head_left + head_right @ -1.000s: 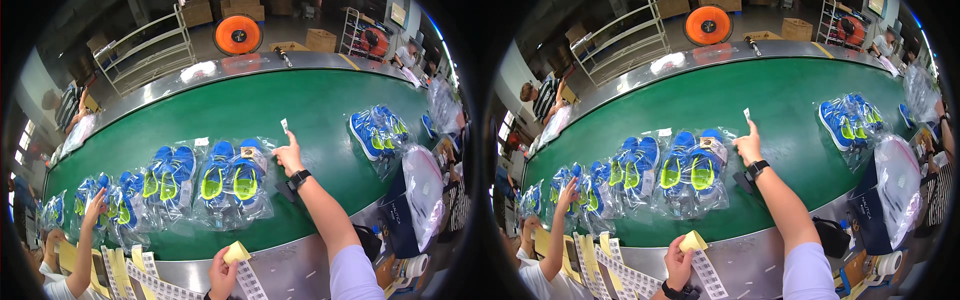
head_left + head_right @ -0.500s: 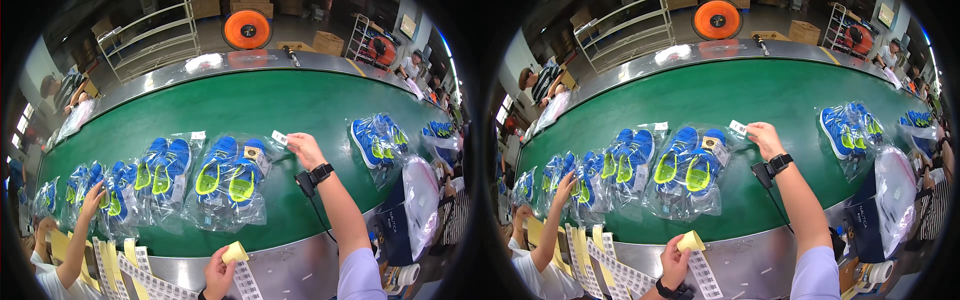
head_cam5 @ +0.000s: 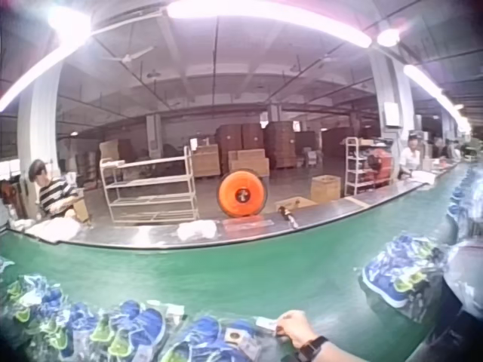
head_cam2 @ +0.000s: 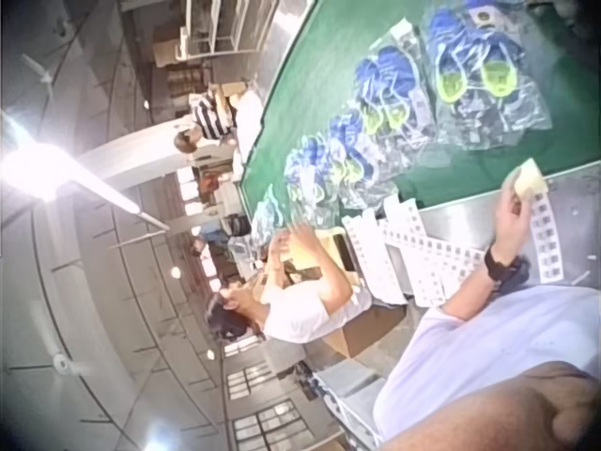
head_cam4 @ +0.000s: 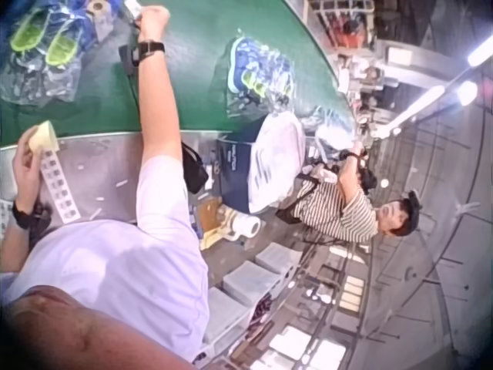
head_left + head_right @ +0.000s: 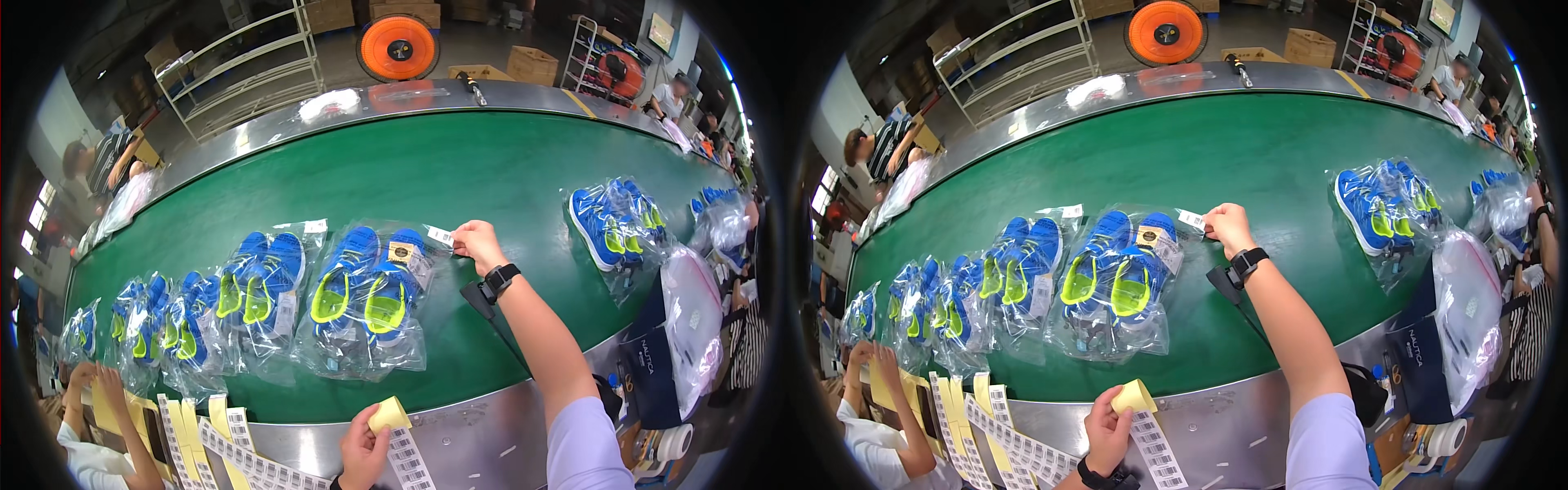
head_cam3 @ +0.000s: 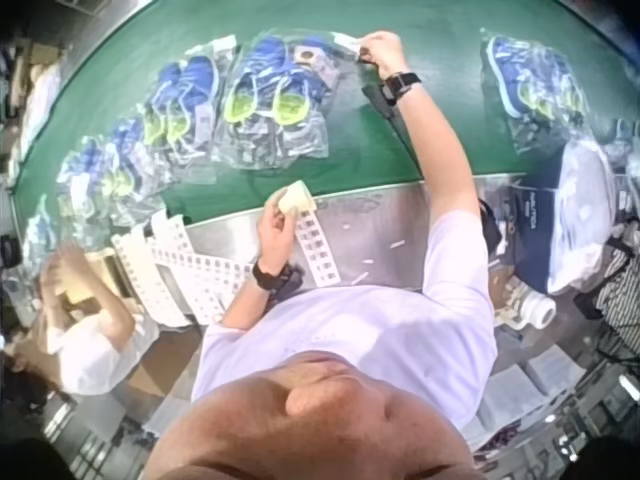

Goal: Peel barcode sticker labels from a sheet and apply them to plastic bags containing manufactured shoes on a conveyor belt line.

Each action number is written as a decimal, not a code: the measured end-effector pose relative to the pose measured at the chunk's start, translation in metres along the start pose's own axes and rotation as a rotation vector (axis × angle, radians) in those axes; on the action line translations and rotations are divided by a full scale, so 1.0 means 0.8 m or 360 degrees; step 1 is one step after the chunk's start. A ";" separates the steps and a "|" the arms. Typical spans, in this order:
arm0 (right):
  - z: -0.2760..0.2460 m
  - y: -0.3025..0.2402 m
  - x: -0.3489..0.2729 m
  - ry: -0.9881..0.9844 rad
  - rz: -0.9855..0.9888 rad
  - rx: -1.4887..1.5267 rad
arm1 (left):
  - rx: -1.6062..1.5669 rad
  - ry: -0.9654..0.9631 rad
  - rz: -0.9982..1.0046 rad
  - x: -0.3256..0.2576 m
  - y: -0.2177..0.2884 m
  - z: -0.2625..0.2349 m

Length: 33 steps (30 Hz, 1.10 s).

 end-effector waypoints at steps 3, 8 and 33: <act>0.002 0.005 0.003 0.0082 -0.0040 -0.0239 | 0.0049 -0.0019 0.0003 0.003 0.001 0.006; 0.004 0.004 0.007 0.0239 -0.0210 -0.0732 | 0.0068 -0.0002 0.0007 0.005 -0.001 0.016; -0.026 -0.062 -0.199 -0.0409 -0.0760 -0.1386 | 0.0534 -0.0026 0.0211 -0.002 -0.003 0.028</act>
Point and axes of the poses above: each hand's wrist, its own x-axis towards the middle knuckle, its own z-axis out of the palm, y = z × x, the point moved 2 cm from there along x, towards the middle knuckle, and after that the axes turned 14 degrees about -y, right-handed, at the moved point
